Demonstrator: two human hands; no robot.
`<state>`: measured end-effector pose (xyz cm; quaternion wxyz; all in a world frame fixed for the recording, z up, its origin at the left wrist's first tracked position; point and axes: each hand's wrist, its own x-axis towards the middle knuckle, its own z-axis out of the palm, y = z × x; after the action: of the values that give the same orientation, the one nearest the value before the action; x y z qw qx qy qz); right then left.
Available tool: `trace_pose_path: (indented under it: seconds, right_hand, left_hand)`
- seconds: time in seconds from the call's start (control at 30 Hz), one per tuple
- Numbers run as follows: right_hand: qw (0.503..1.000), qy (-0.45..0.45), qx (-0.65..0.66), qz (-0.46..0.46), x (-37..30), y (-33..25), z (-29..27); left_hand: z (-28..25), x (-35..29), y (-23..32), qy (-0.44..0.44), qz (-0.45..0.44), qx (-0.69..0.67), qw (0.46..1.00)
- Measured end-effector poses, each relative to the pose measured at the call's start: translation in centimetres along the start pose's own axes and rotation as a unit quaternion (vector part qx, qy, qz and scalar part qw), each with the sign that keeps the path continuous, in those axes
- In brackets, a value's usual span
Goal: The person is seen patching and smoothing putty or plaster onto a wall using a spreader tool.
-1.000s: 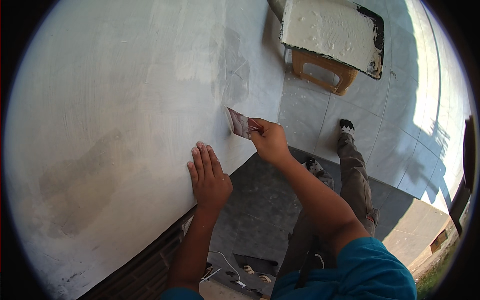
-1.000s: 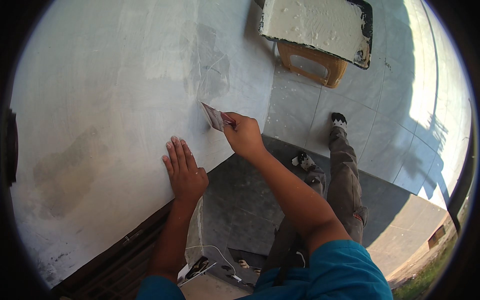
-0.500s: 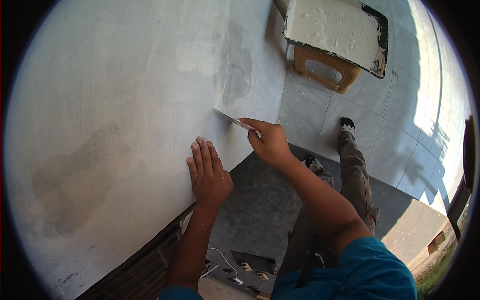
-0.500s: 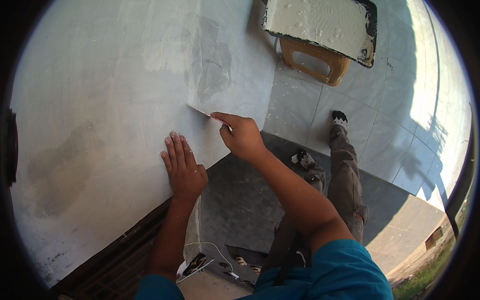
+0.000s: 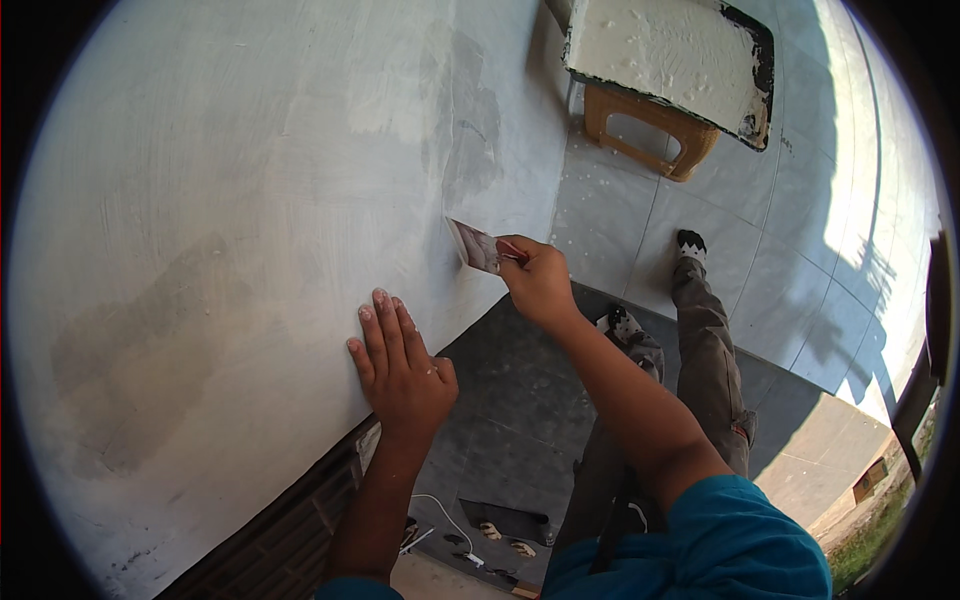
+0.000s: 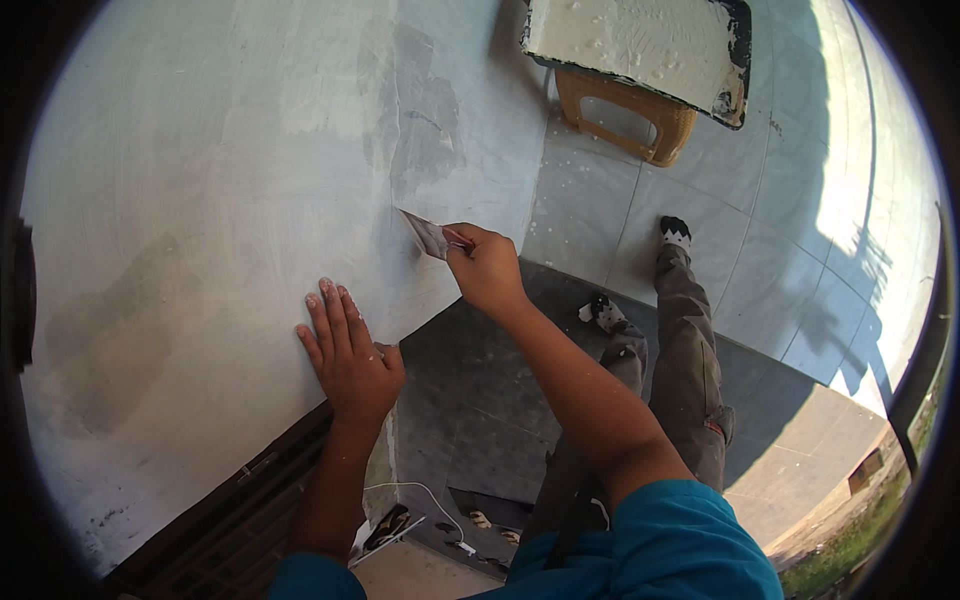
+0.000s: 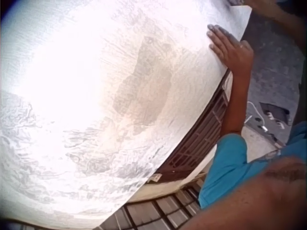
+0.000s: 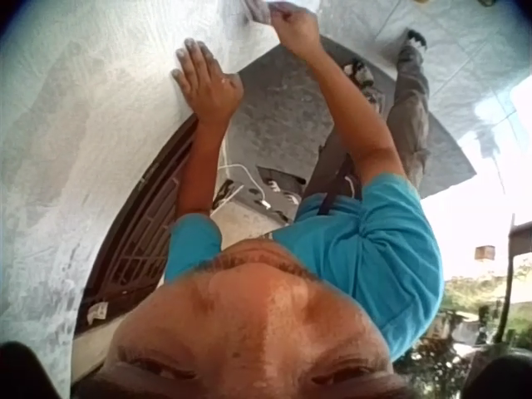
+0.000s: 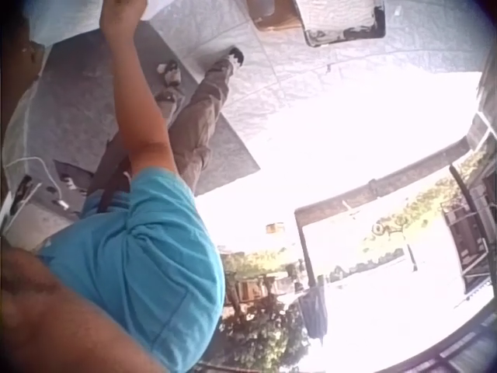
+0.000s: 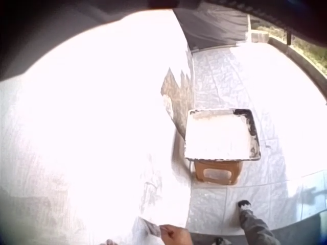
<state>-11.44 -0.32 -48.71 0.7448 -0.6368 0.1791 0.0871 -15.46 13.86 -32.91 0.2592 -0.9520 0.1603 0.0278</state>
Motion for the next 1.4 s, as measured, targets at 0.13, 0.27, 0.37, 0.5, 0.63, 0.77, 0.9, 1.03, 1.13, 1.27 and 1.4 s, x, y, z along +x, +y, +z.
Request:
trace_pose_path:
  seconds: [0.13, 0.27, 0.37, 0.5, 0.63, 0.77, 0.9, 1.03, 1.13, 1.27, 1.4]
  right_hand:
    - [0.987, 0.158, 0.022, 0.028, 2.0, -0.7, -1.5]
    - [0.995, 0.092, -0.037, -0.029, 0.5, -3.3, 2.0]
    - [0.983, 0.1, -0.078, -0.131, -3.8, -2.4, 6.7]
    - [0.99, -0.048, -0.023, -0.127, -11.0, -0.3, 5.1]
    - [0.996, 0.061, -0.011, 0.064, -6.3, -0.5, 2.8]
    - [0.986, 0.104, -0.083, -0.106, -4.2, -0.8, 6.8]
    - [0.986, 0.001, -0.052, -0.16, -12.0, 0.9, 6.4]
    - [0.995, 0.096, -0.006, 0.036, -7.5, -0.1, 2.4]
    - [0.988, 0.149, -0.027, -0.037, -0.4, -4.3, 1.7]
    - [0.959, 0.132, -0.088, -0.234, -4.0, -3.7, 5.6]
    - [0.984, -0.024, -0.059, -0.166, -8.7, -0.2, 2.3]
  left_hand:
    - [-0.9, -0.6, 0.0, 0.019, -0.02, 0.034, 0.999]
    - [-0.5, -2.1, -0.7, 0.016, -0.019, 0.027, 0.999]
    - [-0.5, -2.8, -1.9, 0.016, 0.007, -0.001, 1.0]
    - [0.2, -3.3, -2.5, 0.058, 0.02, -0.036, 0.997]
    - [0.4, -3.2, -2.4, 0.044, 0.017, 0.075, 0.996]
    - [0.9, -1.9, -1.0, 0.063, 0.031, 0.094, 0.993]
    - [0.6, -2.6, -2.1, 0.061, 0.012, 0.1, 0.993]
    - [0.4, -2.7, -2.1, 0.055, 0.009, 0.125, 0.991]
    - [0.5, -2.4, -1.7, 0.053, 0.004, 0.127, 0.99]
    - [0.2, -1.9, -1.0, 0.063, 0.005, 0.121, 0.991]
    - [0.5, -2.5, -1.6, 0.063, 0.001, 0.119, 0.991]
